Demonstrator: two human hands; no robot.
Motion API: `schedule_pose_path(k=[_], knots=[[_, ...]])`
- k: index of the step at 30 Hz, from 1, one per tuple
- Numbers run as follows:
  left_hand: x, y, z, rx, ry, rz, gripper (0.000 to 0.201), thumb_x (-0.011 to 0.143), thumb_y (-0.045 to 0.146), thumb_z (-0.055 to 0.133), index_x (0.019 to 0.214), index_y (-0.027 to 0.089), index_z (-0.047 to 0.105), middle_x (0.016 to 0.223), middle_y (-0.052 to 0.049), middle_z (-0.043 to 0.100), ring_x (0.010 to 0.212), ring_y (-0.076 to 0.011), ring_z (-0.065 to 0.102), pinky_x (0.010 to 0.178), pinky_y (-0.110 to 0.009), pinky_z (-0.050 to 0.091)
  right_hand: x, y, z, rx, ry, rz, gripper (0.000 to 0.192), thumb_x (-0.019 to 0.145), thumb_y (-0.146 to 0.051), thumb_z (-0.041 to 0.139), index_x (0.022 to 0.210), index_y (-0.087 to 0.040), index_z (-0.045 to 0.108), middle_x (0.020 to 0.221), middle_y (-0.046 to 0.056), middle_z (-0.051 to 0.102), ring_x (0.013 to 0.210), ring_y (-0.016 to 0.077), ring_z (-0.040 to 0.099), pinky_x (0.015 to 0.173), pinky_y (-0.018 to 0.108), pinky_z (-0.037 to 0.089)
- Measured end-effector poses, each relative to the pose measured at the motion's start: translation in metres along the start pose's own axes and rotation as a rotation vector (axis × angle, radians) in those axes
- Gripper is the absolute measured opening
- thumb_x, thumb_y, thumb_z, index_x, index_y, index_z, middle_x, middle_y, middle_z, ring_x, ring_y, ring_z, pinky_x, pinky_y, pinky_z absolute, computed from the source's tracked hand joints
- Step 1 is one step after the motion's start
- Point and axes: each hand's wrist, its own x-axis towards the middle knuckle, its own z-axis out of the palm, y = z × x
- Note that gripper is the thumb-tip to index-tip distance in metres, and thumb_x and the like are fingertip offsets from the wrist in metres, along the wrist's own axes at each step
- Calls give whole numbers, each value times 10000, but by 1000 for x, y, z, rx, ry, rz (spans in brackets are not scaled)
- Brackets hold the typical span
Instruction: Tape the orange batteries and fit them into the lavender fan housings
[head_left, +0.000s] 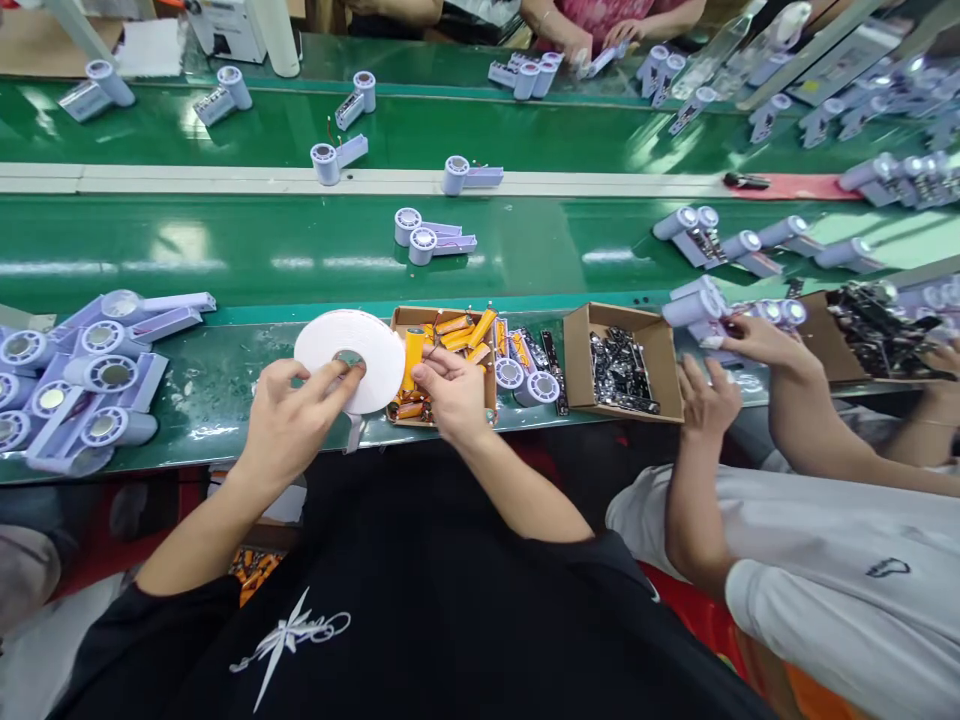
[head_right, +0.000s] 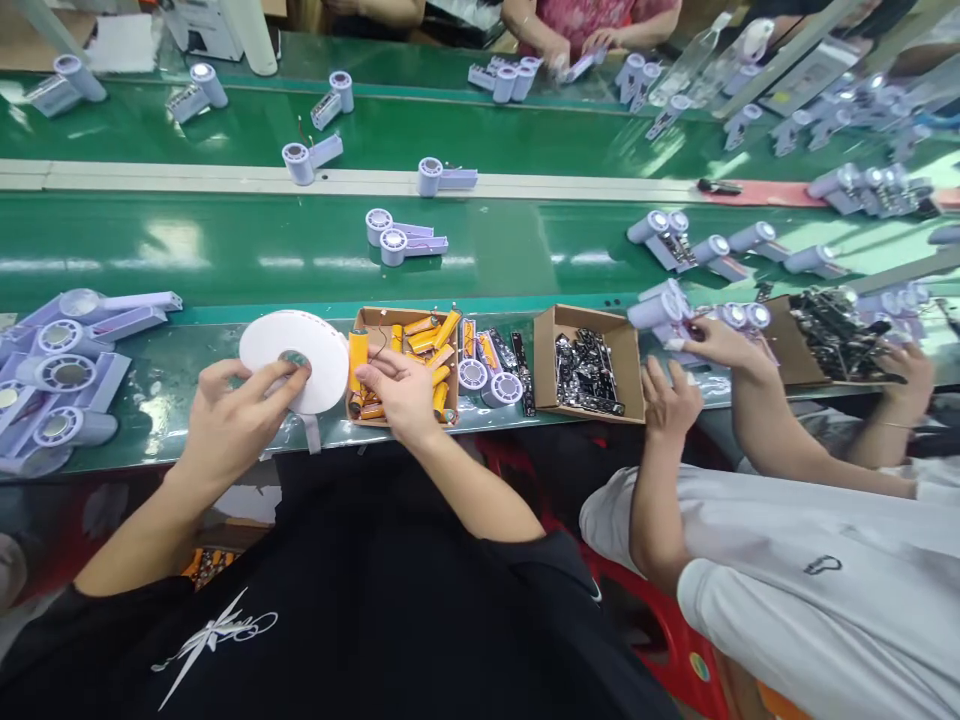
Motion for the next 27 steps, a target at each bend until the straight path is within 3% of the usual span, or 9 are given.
schedule_pose_path(k=[3,7,10,13,17,20,22,24,27], knots=[[-9,15,10,-1,-39,-45,496,1053,112,617,1514,278,698,1287,-66,826,983,-274,594,938,-466,473,-2,12,1,-12,30,33,649,616,-582,1032,1109,-196,861,1118,84,892,1143,309,828,1077,473,690],[-13,11,5,11,-49,-10,475,1085,121,566,1508,299,691,1229,-64,821,1066,-293,596,983,-483,430,18,-10,-19,-206,-287,115,590,615,-439,1046,1093,-158,845,1000,48,871,1090,285,833,1049,446,689],[-5,0,-8,-62,-120,10,478,1130,139,480,1540,293,671,1089,-65,785,1095,-279,619,1043,-461,422,32,-29,-23,-329,-406,122,487,646,-403,1053,997,-154,824,887,23,840,1015,271,832,1011,415,691],[4,4,-12,-86,-133,-9,406,1156,232,487,1503,249,696,1036,-72,749,1041,-272,631,1013,-449,423,28,-23,-7,-210,-298,42,570,641,-485,1057,1050,-190,790,946,30,855,996,260,835,968,396,703],[1,38,0,-23,29,-120,467,1078,514,690,1394,176,759,1045,-145,764,983,-317,596,942,-509,402,14,1,15,79,3,-104,617,794,-604,942,1242,-254,703,1201,73,860,1168,266,821,1020,430,708],[-24,49,8,-41,54,-152,387,1049,418,732,1379,220,773,1014,-128,772,994,-315,594,943,-504,404,29,-12,-4,62,47,-161,495,871,-542,886,1238,-280,683,1315,64,832,1299,251,771,1108,431,680],[-50,29,11,-50,-51,-207,421,1015,343,752,1423,237,757,1096,-147,788,1072,-337,612,965,-509,420,45,-35,-37,32,176,-314,423,942,-566,795,1246,-292,688,1380,50,803,1371,223,731,1138,396,661],[-73,-10,16,-56,-158,-271,445,973,348,780,1402,230,766,1183,-184,798,1115,-374,624,959,-519,449,48,-57,-75,34,353,-478,445,978,-600,733,1296,-292,695,1416,59,780,1392,209,723,1120,367,666],[-74,-72,34,-135,-131,-271,347,988,461,765,1249,239,816,1163,-171,827,1076,-375,659,943,-516,501,22,-59,-120,54,438,-489,553,882,-561,864,1350,-319,697,1306,59,821,1223,216,812,1016,355,706]])
